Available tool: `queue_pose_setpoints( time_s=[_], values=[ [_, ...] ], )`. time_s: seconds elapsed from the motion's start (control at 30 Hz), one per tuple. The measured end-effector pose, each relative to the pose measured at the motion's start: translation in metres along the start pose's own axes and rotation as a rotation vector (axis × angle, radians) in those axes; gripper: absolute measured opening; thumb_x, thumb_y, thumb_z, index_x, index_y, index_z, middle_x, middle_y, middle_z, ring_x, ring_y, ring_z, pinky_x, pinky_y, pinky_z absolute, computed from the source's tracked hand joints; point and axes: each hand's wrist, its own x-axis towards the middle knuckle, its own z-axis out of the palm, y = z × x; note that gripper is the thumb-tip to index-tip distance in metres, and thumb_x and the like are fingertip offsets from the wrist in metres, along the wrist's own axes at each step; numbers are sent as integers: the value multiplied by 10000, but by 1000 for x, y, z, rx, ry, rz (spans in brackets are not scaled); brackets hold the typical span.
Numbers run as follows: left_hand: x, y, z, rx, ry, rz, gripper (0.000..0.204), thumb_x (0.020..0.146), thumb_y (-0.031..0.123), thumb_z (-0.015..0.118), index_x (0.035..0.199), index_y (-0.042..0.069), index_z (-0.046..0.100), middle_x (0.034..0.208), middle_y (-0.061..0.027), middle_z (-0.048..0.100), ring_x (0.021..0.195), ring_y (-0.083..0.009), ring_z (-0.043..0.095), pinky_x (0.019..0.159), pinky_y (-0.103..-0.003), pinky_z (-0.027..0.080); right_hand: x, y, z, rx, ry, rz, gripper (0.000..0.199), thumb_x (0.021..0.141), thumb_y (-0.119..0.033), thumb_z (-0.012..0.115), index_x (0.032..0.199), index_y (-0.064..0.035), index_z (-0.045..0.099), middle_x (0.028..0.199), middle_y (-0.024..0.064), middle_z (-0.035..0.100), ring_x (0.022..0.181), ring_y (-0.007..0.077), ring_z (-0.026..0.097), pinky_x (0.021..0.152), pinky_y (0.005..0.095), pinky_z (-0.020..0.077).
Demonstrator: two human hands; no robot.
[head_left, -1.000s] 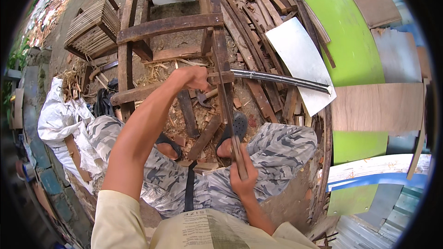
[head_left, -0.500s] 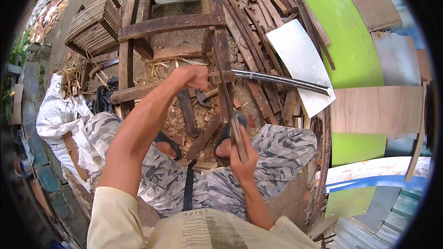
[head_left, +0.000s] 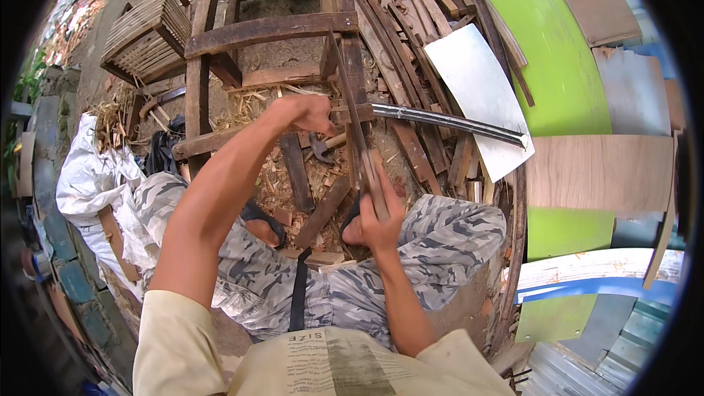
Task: The person uses a hand saw to cut a metal pipe while sitting on the ground. After cutting, the person inspects the cut piece and then saws a wooden plank.
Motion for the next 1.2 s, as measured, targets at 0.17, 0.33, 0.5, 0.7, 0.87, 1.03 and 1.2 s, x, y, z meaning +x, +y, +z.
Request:
queue_pose_setpoints(
  time_s=[0.17, 0.33, 0.5, 0.7, 0.87, 1.03, 1.2],
  values=[
    [-2, -9, 3, 21, -22, -43, 477, 864, 412, 658, 785, -58, 675, 791, -152, 702, 682, -282, 643, 674, -426, 523, -34, -2, -8, -66, -18, -29, 569, 841, 4, 613, 1408, 31, 575, 905, 138, 734, 655, 135, 632, 618, 296, 519],
    [0, -3, 4, 73, 54, -17, 505, 852, 412, 671, 825, -92, 672, 818, -193, 698, 734, -314, 648, 693, -449, 521, -118, -23, -75, -214, -66, -118, 561, 831, 23, 592, 1389, 76, 565, 1086, 231, 742, 771, 183, 741, 686, 296, 570],
    [1, -6, 14, 78, 150, 10, 498, 812, 410, 695, 865, -84, 707, 895, -241, 727, 836, -366, 697, 775, -457, 559, -1, -39, -19, -54, -103, 85, 583, 865, 22, 570, 1445, 48, 526, 798, 94, 668, 650, 135, 664, 612, 270, 520],
    [-6, 5, 62, 174, 231, 70, 479, 775, 387, 747, 921, -63, 668, 866, -239, 726, 853, -396, 718, 790, -463, 584, -45, -18, -25, -91, -117, -43, 605, 885, 15, 570, 1485, 19, 494, 826, 80, 678, 665, 121, 630, 648, 276, 525],
    [-14, 13, 75, 194, 343, 40, 513, 750, 380, 782, 1022, -25, 625, 855, -228, 725, 843, -413, 719, 786, -473, 595, -65, -3, -17, -89, -71, -87, 602, 881, -4, 585, 1476, 26, 502, 933, 102, 731, 709, 127, 654, 675, 275, 538],
    [-15, -4, 68, 203, 446, 22, 569, 733, 390, 793, 1072, -28, 607, 851, -235, 721, 854, -425, 716, 783, -484, 591, -47, 2, -10, -69, -80, -81, 605, 868, -12, 597, 1466, 29, 513, 1064, 136, 739, 743, 129, 663, 682, 263, 538],
    [-12, -9, 69, 200, 486, -24, 599, 719, 412, 802, 1087, -15, 602, 863, -231, 722, 858, -418, 717, 766, -494, 584, -43, 0, -2, 51, -93, 48, 608, 865, -9, 592, 1467, 26, 515, 1228, 180, 698, 845, 133, 658, 739, 257, 533]
  ],
)
